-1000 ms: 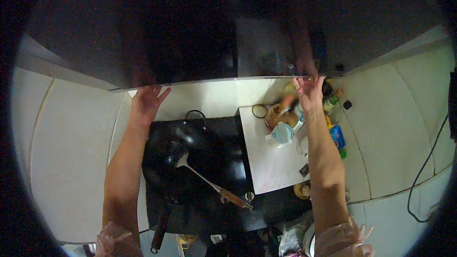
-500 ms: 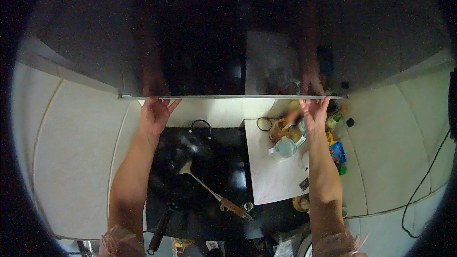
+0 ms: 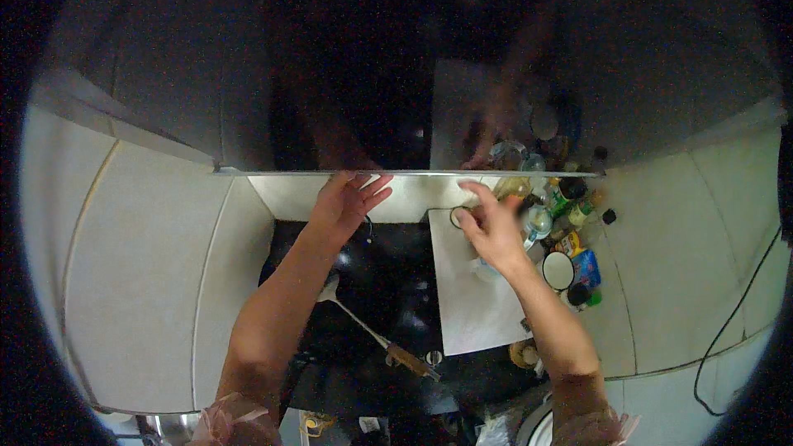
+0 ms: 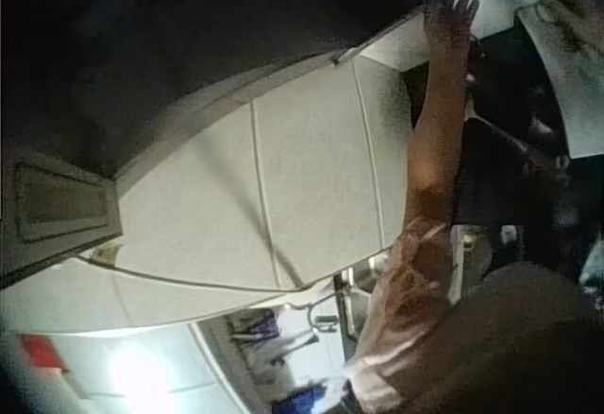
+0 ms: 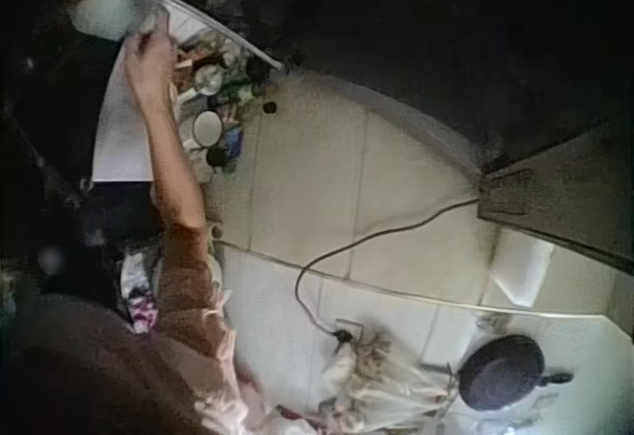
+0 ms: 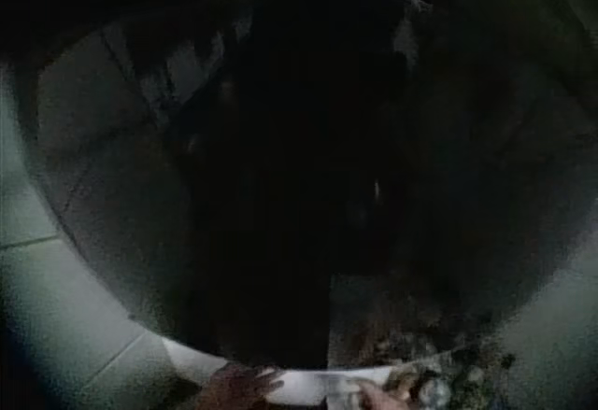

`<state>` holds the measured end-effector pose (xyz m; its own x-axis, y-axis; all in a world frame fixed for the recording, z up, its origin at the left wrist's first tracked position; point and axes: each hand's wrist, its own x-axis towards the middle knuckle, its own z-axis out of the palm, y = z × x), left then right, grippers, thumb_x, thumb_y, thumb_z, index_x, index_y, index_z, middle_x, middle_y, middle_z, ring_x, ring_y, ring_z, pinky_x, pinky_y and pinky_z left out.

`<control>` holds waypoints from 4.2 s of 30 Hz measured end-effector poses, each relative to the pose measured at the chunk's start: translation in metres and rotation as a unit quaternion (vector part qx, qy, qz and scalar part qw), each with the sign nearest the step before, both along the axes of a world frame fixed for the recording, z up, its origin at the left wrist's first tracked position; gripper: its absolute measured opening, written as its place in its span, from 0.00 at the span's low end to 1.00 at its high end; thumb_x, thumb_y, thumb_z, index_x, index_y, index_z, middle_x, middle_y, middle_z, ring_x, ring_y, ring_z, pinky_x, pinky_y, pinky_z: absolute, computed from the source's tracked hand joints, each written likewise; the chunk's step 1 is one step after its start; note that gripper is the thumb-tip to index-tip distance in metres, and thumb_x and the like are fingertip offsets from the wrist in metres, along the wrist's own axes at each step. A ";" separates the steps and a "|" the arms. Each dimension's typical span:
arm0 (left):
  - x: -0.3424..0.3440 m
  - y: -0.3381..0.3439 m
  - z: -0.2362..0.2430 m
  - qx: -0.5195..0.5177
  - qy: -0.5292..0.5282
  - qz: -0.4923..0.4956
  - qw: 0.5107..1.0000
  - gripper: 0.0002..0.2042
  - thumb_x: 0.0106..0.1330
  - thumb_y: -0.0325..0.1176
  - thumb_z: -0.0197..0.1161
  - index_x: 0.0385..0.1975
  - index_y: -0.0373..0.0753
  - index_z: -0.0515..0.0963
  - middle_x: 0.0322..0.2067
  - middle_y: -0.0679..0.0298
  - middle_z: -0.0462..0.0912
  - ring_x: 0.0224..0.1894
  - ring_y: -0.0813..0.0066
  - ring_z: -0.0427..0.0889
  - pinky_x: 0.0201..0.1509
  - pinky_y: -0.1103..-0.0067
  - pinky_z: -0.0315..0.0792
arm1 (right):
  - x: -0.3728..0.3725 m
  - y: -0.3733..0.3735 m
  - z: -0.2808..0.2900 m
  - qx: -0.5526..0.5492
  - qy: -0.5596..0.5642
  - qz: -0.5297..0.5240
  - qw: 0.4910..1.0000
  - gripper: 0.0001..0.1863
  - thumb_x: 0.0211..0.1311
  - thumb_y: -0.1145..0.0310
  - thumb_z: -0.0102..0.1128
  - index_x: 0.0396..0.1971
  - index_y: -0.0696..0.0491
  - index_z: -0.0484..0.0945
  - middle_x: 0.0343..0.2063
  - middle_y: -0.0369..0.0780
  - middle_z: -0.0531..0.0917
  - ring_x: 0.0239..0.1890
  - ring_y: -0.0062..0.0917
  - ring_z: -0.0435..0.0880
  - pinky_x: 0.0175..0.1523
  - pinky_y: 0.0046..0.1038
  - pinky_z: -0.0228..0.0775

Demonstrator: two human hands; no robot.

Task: The person folds a white paper strip around a long metal light fixture on a table, then carries it to the kitchen and installs it into a recessed slot above the stove. The person also briefly handles a cloth and opens a cabinet.

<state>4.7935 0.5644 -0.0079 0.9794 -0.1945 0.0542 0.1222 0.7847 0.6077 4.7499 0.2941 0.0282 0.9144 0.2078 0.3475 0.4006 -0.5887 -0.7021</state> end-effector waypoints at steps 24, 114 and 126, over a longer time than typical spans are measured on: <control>0.013 -0.010 -0.008 0.021 -0.009 0.034 0.999 0.11 0.63 0.33 0.55 0.40 0.33 0.70 0.43 0.51 0.77 0.52 0.49 0.74 0.60 0.65 0.69 | 0.046 0.043 0.024 -0.006 0.198 -0.035 0.980 0.21 0.53 0.70 0.57 0.50 0.51 0.76 0.12 0.39 0.79 0.17 0.20 0.78 0.31 0.24 0.71; -0.007 0.169 -0.013 0.115 0.046 0.271 0.955 0.16 0.69 0.34 0.49 0.49 0.29 0.62 0.52 0.44 0.70 0.55 0.51 0.72 0.59 0.61 0.70 | 0.123 -0.201 -0.073 0.684 0.158 -0.002 0.712 0.19 0.58 0.52 0.57 0.40 0.52 0.73 0.36 0.47 0.80 0.36 0.33 0.82 0.32 0.26 0.81; -0.252 -0.013 -0.046 0.129 0.144 0.007 0.981 0.20 0.66 0.37 0.55 0.55 0.41 0.64 0.49 0.58 0.75 0.49 0.67 0.76 0.49 0.72 0.72 | 0.076 -0.156 -0.083 0.720 0.178 -0.070 0.667 0.21 0.66 0.53 0.47 0.48 0.53 0.69 0.47 0.47 0.75 0.44 0.34 0.78 0.43 0.32 0.77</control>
